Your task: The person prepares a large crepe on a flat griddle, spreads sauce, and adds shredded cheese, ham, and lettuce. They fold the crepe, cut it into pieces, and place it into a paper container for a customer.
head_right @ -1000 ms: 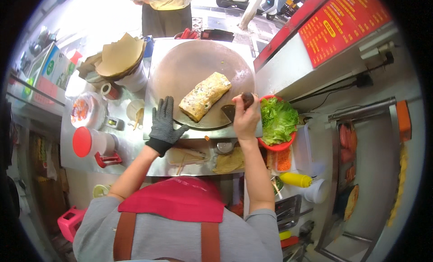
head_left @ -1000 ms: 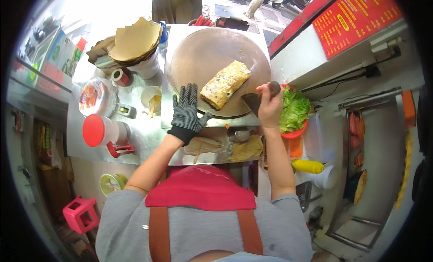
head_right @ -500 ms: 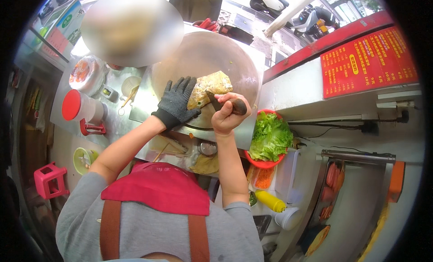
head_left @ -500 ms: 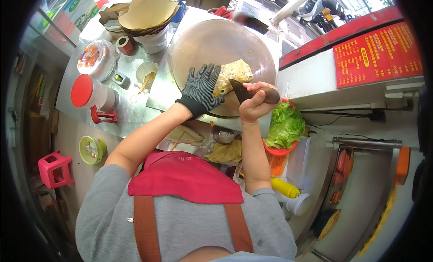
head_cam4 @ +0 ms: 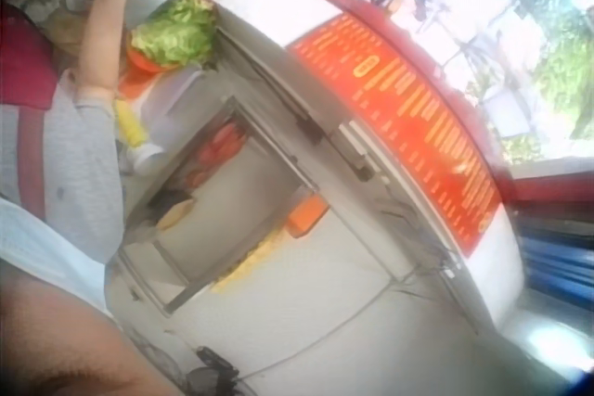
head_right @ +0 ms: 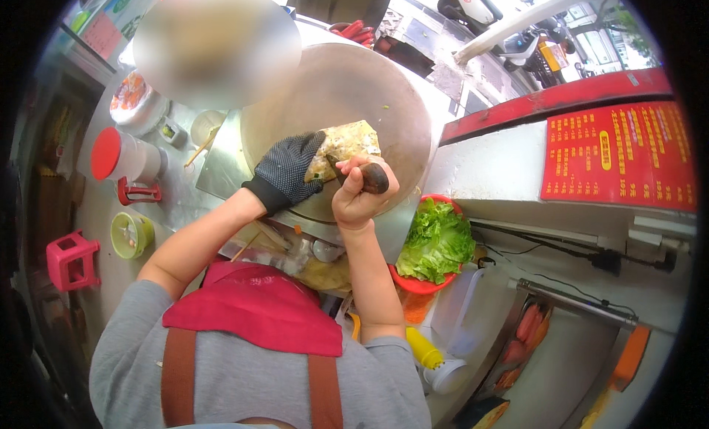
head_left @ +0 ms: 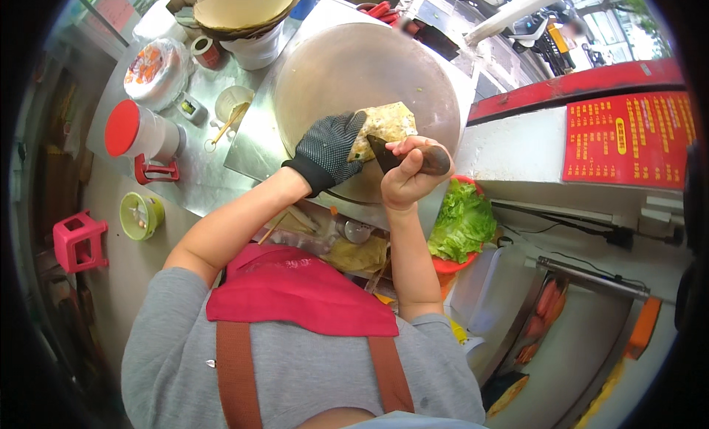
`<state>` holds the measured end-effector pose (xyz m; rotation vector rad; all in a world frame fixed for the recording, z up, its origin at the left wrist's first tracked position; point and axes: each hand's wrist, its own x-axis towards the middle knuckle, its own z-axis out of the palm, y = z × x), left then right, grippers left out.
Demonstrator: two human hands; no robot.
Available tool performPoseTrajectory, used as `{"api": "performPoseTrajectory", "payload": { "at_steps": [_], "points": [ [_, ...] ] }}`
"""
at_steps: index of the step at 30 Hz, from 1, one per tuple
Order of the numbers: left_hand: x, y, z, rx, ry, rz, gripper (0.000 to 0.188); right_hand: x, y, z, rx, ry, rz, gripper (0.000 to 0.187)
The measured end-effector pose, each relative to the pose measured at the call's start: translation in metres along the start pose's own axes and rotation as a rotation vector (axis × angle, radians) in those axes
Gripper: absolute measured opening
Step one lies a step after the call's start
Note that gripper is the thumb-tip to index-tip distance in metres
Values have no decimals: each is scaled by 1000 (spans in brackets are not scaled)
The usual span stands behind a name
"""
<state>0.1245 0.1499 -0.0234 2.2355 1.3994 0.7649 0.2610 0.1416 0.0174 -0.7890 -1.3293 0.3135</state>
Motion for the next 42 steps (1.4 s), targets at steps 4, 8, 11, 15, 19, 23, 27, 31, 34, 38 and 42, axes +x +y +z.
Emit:
{"api": "performPoseTrajectory", "payload": {
  "at_steps": [4,8,11,15,19,23,27,31,34,38,42],
  "points": [
    [0,-1,2,43,-22,21,73,-5,0,5,6,50,63,40],
    [-2,-4,4,61,3,34,71,-11,14,2,32,-89,90,26],
    [-2,-2,0,91,3,33,69,-3,12,-1,-34,-104,130,24],
    [0,2,-4,57,-94,-45,72,-3,-1,-3,-44,-50,12,27],
    [-2,-1,-6,102,-34,-9,77,-22,15,-3,-104,-129,20,30],
    [-12,3,-25,155,-88,-100,83,-1,-6,-3,-51,-38,-28,33],
    [-26,-7,-28,190,-119,-138,84,9,0,13,-59,-25,-65,35],
    [-31,-9,-27,179,-134,-145,82,3,8,19,-72,-73,-42,35],
    [-30,-11,-24,156,-137,-147,81,1,10,20,-75,-102,41,31],
    [-31,-15,-20,145,-121,-146,80,-15,22,26,-45,-39,33,30],
    [-32,-11,-23,158,-116,-161,80,-8,17,17,-83,-44,23,29]
  ]
}}
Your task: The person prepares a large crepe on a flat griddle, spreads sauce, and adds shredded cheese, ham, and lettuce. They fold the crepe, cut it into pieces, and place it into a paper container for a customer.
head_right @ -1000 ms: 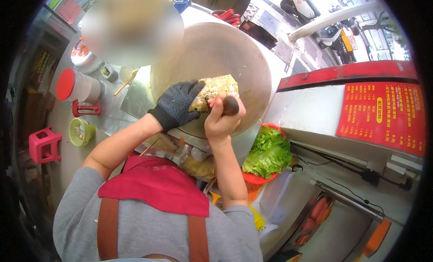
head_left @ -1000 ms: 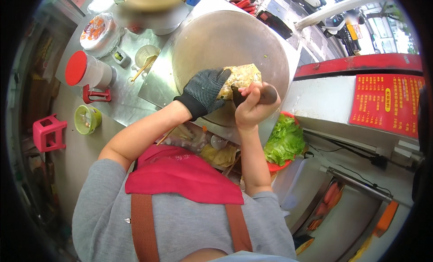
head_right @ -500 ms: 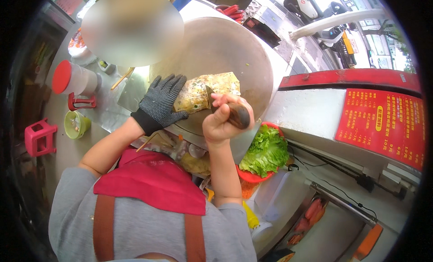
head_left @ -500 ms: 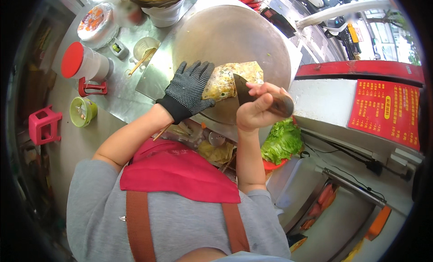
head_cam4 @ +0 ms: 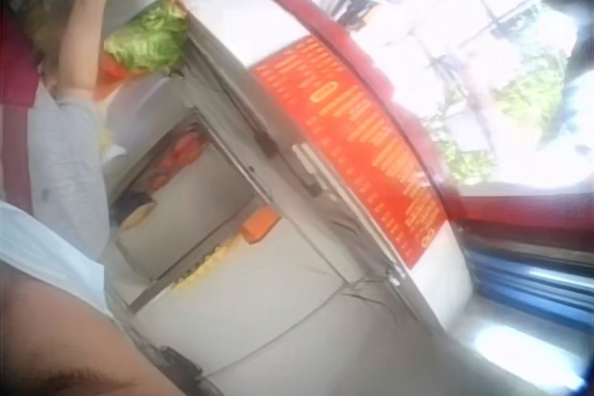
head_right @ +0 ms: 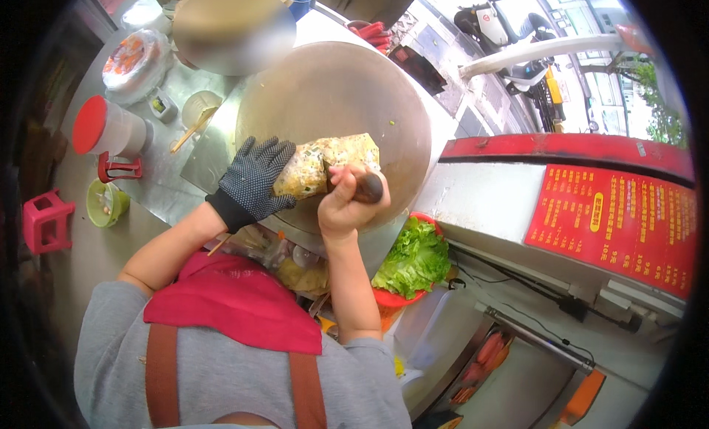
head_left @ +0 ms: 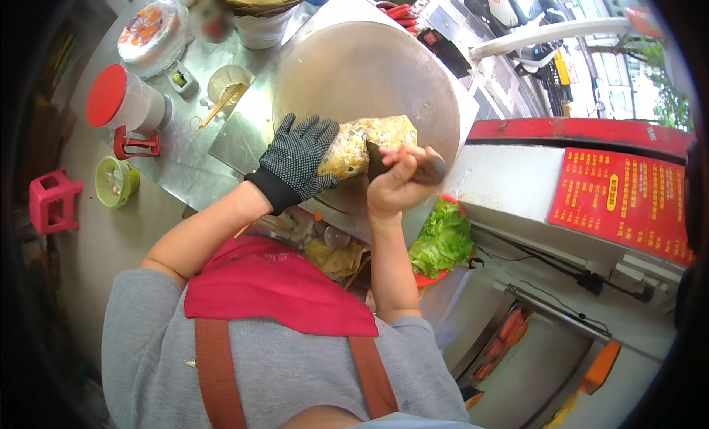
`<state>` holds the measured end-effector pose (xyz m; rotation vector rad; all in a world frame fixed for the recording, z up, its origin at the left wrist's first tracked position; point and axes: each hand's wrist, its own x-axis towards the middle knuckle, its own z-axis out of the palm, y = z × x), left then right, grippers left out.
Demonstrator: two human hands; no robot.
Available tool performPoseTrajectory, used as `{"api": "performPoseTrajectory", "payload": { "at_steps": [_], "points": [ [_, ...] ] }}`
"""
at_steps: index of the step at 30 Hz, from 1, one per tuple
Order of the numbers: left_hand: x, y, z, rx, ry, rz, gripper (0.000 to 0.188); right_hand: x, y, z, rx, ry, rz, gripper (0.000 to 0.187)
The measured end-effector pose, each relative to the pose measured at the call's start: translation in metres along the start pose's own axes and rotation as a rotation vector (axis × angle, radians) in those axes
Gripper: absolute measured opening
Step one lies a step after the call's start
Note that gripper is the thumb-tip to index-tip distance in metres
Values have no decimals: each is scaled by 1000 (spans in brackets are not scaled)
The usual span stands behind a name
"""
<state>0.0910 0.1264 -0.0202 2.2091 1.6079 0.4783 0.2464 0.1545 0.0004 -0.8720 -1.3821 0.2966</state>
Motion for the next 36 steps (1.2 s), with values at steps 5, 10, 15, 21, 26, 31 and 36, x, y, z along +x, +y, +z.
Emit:
{"api": "performPoseTrajectory", "payload": {
  "at_steps": [5,10,15,21,26,31,36],
  "points": [
    [-1,-1,-1,-20,13,6,81,23,-11,9,-26,17,-98,34],
    [-2,1,-2,-41,-4,-18,82,7,12,7,-21,-145,6,35],
    [-4,2,-6,-57,1,-36,86,13,2,10,-59,-156,10,36],
    [-24,2,-39,-60,31,-38,88,16,28,22,37,-215,-61,34],
    [-55,-12,-57,-68,55,-61,89,21,18,28,271,-98,-85,30],
    [-75,-21,-59,-67,115,-91,90,17,26,30,129,-154,-63,33],
    [-78,-16,-66,-88,83,-90,89,-1,47,29,50,-190,-90,33]
  ]
}}
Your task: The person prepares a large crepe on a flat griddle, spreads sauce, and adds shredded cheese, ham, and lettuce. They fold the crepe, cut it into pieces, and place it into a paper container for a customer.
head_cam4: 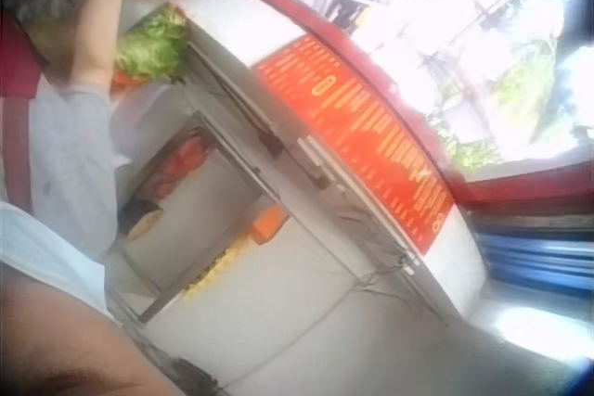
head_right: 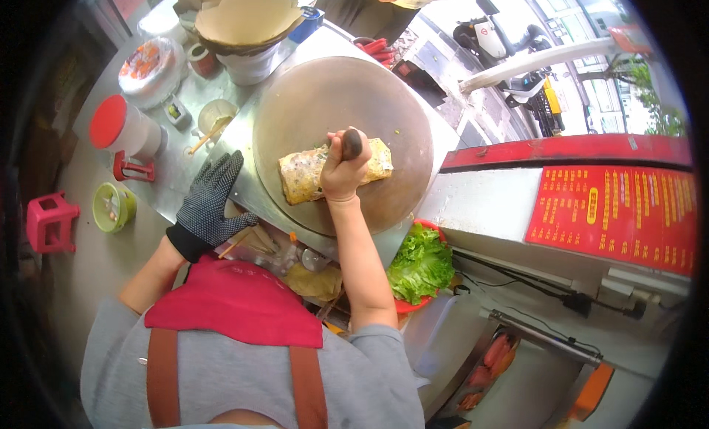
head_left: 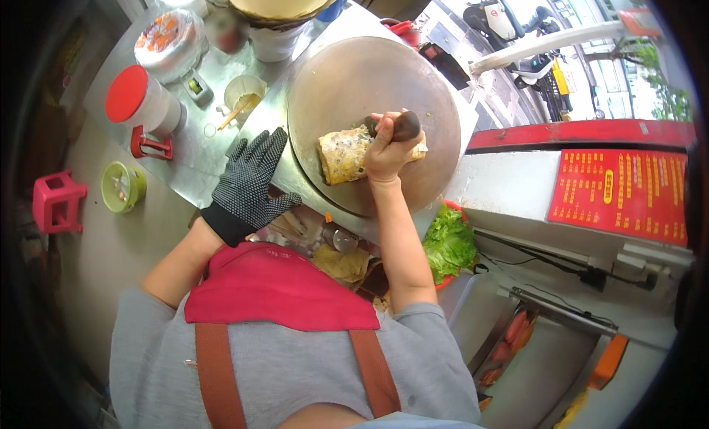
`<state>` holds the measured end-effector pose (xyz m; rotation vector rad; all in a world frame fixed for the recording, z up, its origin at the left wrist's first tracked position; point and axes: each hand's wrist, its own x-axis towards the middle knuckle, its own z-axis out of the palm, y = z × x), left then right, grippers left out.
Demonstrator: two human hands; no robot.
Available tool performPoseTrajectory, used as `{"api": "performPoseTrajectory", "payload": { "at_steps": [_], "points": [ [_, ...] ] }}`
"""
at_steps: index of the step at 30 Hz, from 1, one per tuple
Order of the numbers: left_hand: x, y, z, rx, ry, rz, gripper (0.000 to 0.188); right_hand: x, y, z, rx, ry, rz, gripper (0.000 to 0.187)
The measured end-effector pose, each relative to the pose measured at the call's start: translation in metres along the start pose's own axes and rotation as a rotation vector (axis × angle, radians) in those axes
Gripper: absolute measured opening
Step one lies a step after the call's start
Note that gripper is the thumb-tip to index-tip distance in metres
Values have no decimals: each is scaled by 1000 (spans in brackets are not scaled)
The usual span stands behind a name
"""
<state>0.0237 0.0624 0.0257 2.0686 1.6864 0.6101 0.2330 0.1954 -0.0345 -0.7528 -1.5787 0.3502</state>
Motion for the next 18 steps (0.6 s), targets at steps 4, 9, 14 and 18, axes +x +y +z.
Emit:
{"api": "performPoseTrajectory", "payload": {
  "at_steps": [4,9,14,18],
  "points": [
    [8,4,1,-25,-41,86,89,17,-18,-12,-157,33,153,30],
    [38,17,24,-87,-65,151,91,18,-74,-73,99,418,396,14],
    [80,37,70,70,-33,242,88,-59,-130,-144,-41,740,798,14],
    [89,45,87,71,-91,202,88,-102,-161,-146,-33,679,1050,25]
  ]
}}
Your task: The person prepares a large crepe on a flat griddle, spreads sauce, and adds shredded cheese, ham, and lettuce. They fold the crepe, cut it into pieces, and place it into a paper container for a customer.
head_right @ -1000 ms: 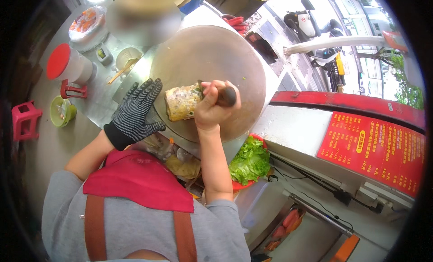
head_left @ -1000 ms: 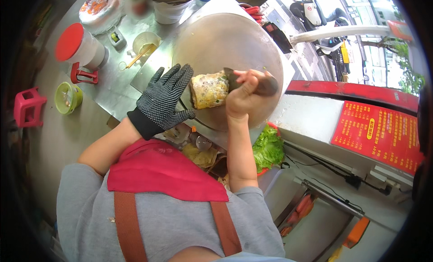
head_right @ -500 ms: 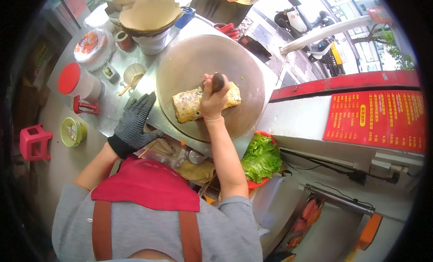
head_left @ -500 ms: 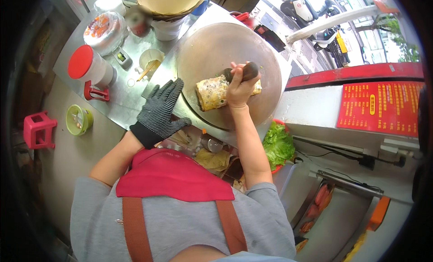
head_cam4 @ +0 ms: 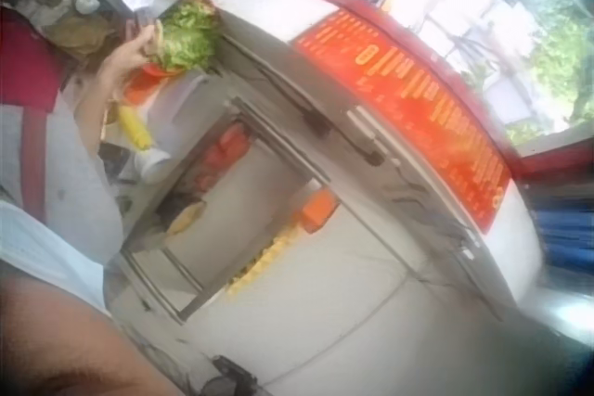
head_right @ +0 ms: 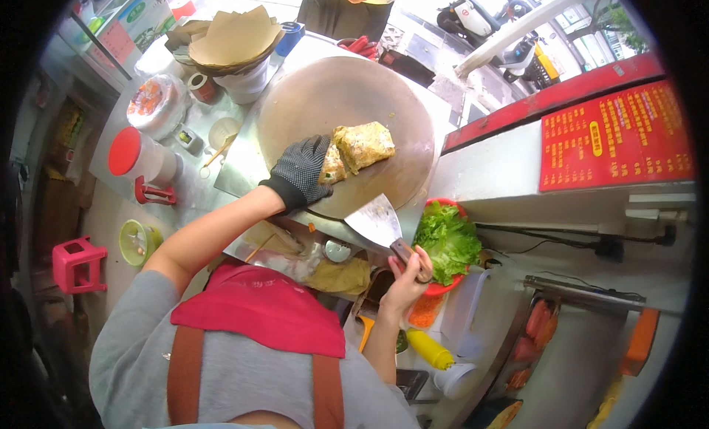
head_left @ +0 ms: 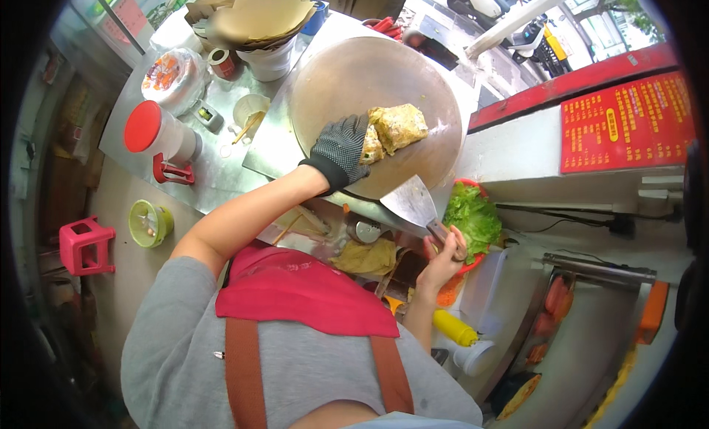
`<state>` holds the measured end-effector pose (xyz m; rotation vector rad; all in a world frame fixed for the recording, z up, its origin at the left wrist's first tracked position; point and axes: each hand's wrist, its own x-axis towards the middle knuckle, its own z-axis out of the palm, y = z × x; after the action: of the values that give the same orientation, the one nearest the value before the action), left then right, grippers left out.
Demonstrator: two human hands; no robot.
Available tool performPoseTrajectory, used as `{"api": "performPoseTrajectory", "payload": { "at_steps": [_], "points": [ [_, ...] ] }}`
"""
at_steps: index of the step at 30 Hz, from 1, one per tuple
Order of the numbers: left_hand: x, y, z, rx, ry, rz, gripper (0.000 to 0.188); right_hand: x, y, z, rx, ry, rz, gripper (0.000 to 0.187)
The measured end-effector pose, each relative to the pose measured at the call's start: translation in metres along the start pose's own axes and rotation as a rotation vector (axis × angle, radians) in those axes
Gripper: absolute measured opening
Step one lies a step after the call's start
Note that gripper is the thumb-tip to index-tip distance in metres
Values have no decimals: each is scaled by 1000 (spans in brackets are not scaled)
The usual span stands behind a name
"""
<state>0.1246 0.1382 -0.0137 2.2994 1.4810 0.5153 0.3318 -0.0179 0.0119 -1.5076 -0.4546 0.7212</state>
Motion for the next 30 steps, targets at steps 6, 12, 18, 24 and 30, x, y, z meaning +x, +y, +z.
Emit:
{"api": "performPoseTrajectory", "payload": {
  "at_steps": [6,12,18,24,30],
  "points": [
    [3,1,-14,-100,-29,-67,86,-13,37,86,233,-163,212,28],
    [14,-45,-70,-259,36,-47,82,-29,9,168,316,-319,70,26],
    [64,-152,-151,-150,131,116,86,-42,-20,294,358,-462,11,26],
    [153,-277,-212,-366,-324,210,75,-36,-18,430,351,-387,137,25],
    [224,-373,-152,-96,-669,394,64,-24,18,492,119,-262,242,29]
  ]
}}
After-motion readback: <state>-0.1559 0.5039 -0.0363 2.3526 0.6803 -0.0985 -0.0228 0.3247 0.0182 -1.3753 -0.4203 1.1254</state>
